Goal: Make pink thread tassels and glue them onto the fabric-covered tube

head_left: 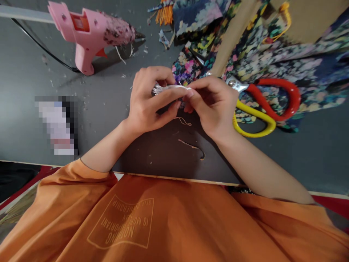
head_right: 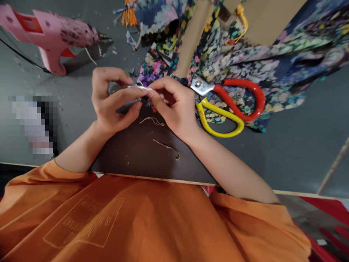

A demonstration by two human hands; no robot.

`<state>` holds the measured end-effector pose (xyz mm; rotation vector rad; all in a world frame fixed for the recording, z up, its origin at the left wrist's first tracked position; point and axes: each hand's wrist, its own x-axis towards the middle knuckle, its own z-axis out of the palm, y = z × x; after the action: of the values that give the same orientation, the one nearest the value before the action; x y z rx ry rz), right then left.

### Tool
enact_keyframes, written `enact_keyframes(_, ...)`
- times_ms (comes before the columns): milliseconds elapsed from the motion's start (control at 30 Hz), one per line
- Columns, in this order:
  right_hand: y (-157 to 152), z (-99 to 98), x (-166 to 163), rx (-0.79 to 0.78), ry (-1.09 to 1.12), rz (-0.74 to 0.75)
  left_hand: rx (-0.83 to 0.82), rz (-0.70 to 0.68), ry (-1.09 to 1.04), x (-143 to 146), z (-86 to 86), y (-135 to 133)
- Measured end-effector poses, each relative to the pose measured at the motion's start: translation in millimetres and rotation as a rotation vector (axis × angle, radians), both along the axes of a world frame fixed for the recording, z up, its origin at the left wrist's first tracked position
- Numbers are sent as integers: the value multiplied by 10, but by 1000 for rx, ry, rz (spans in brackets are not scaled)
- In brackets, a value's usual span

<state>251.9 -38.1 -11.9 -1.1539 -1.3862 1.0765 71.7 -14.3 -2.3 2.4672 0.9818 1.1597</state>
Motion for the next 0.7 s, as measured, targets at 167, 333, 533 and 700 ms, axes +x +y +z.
enact_keyframes(167, 0, -15, 3, -10, -23, -12, 7, 3, 33, -27, -64, -2)
enact_keyframes(333, -15, -5, 9, -2, -28, -30, 24, 10, 67, -40, -84, 2)
enact_keyframes(533, -22, 25, 6, -19, -40, -30, 117, 45, 63, 15, -82, 7)
enact_keyframes(700, -24, 5, 2, -1, -7, -20, 265, 43, 18, 44, -105, 48)
